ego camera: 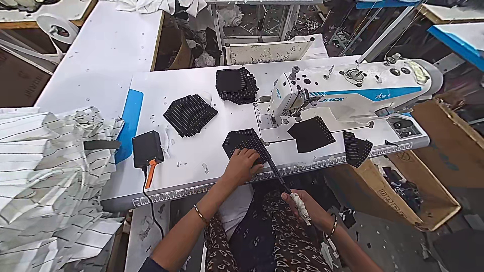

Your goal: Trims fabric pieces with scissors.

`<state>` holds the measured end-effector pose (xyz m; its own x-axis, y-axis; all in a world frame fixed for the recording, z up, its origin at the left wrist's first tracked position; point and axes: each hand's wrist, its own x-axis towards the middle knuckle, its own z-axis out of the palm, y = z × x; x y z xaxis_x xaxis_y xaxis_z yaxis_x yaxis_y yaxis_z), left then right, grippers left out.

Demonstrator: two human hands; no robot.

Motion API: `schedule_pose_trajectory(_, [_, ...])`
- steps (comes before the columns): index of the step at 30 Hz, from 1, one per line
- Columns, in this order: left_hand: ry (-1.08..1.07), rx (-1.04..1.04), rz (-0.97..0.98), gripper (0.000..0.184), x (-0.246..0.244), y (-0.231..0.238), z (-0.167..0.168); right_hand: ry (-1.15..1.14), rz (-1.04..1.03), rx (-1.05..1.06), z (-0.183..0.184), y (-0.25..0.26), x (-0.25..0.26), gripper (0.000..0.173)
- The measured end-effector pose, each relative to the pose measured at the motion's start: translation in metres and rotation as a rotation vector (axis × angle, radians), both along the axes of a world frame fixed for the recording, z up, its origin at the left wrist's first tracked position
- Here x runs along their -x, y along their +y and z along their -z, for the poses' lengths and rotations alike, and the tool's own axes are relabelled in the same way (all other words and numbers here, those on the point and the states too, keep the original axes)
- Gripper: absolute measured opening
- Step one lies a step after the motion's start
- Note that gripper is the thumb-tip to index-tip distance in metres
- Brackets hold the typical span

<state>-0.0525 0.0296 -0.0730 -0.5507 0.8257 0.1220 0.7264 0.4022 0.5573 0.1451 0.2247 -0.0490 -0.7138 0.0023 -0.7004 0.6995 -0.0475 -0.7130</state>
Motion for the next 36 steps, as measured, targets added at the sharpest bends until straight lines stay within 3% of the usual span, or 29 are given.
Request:
schedule_pose_trajectory(2, [0.175,-0.087,-0.048,0.029,-0.012,0.009,0.016,-0.005,-0.020,-0.032,0.000,-0.004,-0.004,0.033])
schedule_pose_trajectory(6, [0.281,-0.197,-0.107,0.022,-0.019,0.018,0.032,-0.036,0.008,-0.024,-0.001,-0.011,-0.008,0.033])
schedule_pose_trajectory(14, [0.292,-0.420,-0.050,0.013,-0.018,0.014,0.055,-0.038,-0.029,-0.017,-0.001,-0.014,0.005,0.032])
schedule_pose_trajectory(21, [0.317,-0.408,-0.048,0.014,-0.018,0.014,0.056,0.026,-0.027,-0.163,0.012,-0.015,-0.001,0.036])
schedule_pose_trajectory(31, [0.259,-0.441,0.061,0.013,-0.018,0.010,0.058,0.027,0.079,0.022,0.003,-0.018,0.017,0.033])
schedule_pose_trajectory(36, [0.039,-0.386,0.023,0.020,-0.010,0.008,0.045,0.029,0.123,0.035,0.008,-0.023,0.021,0.030])
